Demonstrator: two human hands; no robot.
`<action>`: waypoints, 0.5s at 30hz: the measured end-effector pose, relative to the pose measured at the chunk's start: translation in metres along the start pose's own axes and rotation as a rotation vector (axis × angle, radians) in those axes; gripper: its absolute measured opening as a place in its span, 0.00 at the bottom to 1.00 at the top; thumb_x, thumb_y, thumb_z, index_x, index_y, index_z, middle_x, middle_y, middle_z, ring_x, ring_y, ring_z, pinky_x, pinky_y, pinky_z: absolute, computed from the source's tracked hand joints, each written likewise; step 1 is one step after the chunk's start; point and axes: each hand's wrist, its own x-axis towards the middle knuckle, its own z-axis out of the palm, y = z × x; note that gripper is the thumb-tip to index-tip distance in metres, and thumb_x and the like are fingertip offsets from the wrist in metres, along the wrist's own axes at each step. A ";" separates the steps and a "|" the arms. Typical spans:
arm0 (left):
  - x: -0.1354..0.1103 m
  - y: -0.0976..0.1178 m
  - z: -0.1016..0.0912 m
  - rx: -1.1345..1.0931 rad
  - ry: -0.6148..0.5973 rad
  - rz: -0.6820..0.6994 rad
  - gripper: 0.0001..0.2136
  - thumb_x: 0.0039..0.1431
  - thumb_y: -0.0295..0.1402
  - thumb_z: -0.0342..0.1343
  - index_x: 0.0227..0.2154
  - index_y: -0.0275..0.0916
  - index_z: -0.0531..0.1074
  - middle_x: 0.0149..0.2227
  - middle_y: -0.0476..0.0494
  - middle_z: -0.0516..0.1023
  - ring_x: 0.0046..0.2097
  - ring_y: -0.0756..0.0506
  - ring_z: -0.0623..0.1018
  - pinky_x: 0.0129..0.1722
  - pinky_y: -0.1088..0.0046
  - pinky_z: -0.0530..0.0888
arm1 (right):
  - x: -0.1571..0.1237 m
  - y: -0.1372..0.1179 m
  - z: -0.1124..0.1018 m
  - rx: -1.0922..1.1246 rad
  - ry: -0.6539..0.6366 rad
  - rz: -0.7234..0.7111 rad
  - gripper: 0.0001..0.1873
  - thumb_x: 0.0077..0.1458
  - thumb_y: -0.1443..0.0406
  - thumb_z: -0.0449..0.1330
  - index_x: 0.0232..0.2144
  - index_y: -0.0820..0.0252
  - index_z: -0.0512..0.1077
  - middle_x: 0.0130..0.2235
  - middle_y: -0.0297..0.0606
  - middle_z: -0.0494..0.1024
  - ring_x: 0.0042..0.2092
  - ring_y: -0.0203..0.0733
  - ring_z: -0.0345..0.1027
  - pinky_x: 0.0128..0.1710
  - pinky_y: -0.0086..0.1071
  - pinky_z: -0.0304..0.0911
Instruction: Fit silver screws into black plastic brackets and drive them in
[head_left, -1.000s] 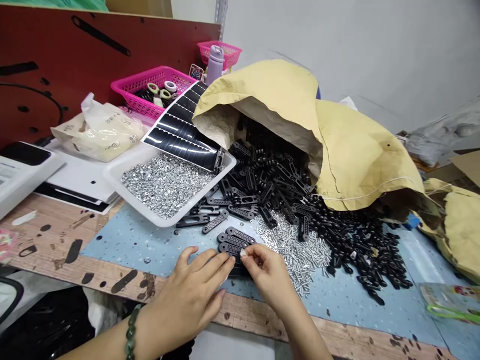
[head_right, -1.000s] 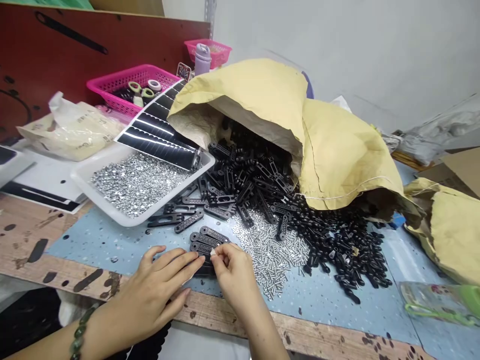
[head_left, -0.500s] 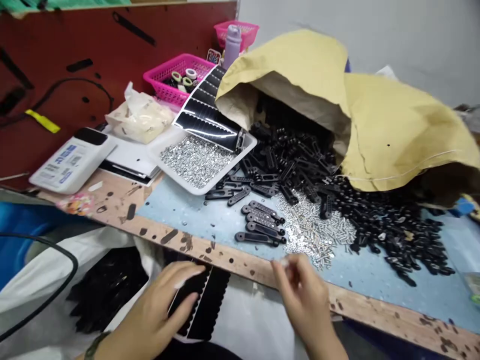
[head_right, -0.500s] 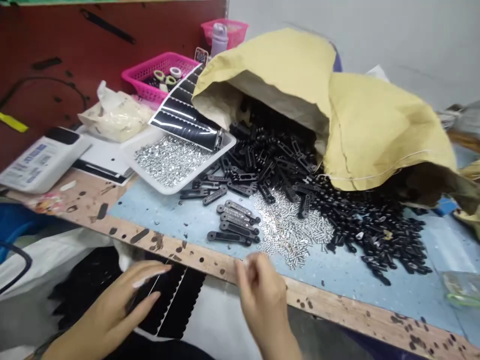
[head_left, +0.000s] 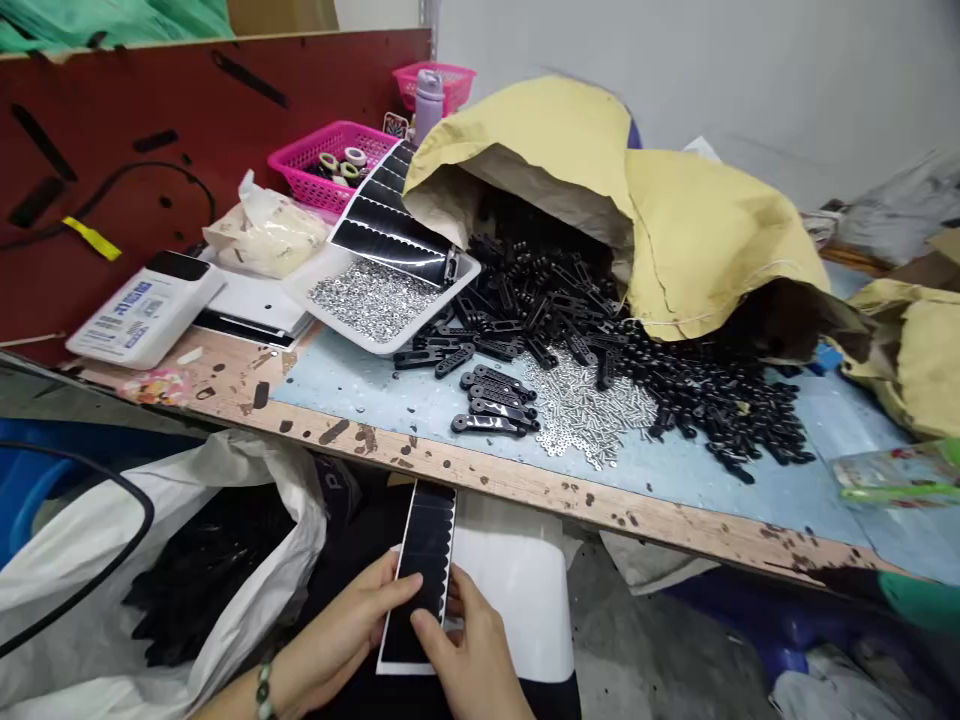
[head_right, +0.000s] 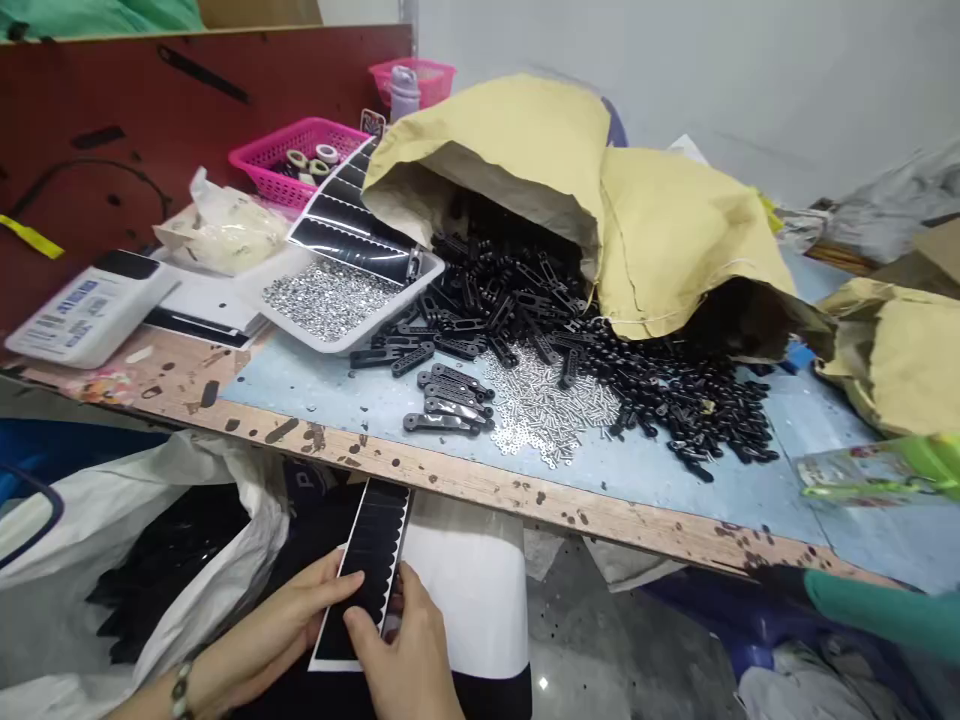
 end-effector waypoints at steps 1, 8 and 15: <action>0.002 -0.004 0.005 -0.073 -0.008 0.003 0.14 0.61 0.37 0.54 0.49 0.42 0.70 0.48 0.43 0.77 0.54 0.40 0.73 0.55 0.60 0.67 | -0.001 0.000 0.000 0.039 0.003 -0.016 0.22 0.54 0.59 0.59 0.50 0.59 0.70 0.45 0.44 0.78 0.42 0.49 0.74 0.37 0.37 0.71; 0.011 -0.021 0.018 -0.109 0.086 0.079 0.15 0.60 0.39 0.54 0.49 0.40 0.69 0.49 0.41 0.77 0.54 0.40 0.73 0.54 0.61 0.69 | -0.001 0.022 0.011 0.049 0.228 -0.081 0.26 0.56 0.50 0.56 0.52 0.57 0.69 0.52 0.44 0.74 0.54 0.51 0.67 0.55 0.41 0.61; 0.008 -0.015 0.020 -0.115 0.119 0.128 0.17 0.59 0.40 0.57 0.49 0.39 0.68 0.53 0.39 0.74 0.56 0.39 0.72 0.55 0.60 0.68 | 0.004 0.008 0.001 0.124 0.057 -0.098 0.22 0.63 0.50 0.46 0.44 0.57 0.72 0.42 0.40 0.77 0.45 0.45 0.71 0.47 0.35 0.65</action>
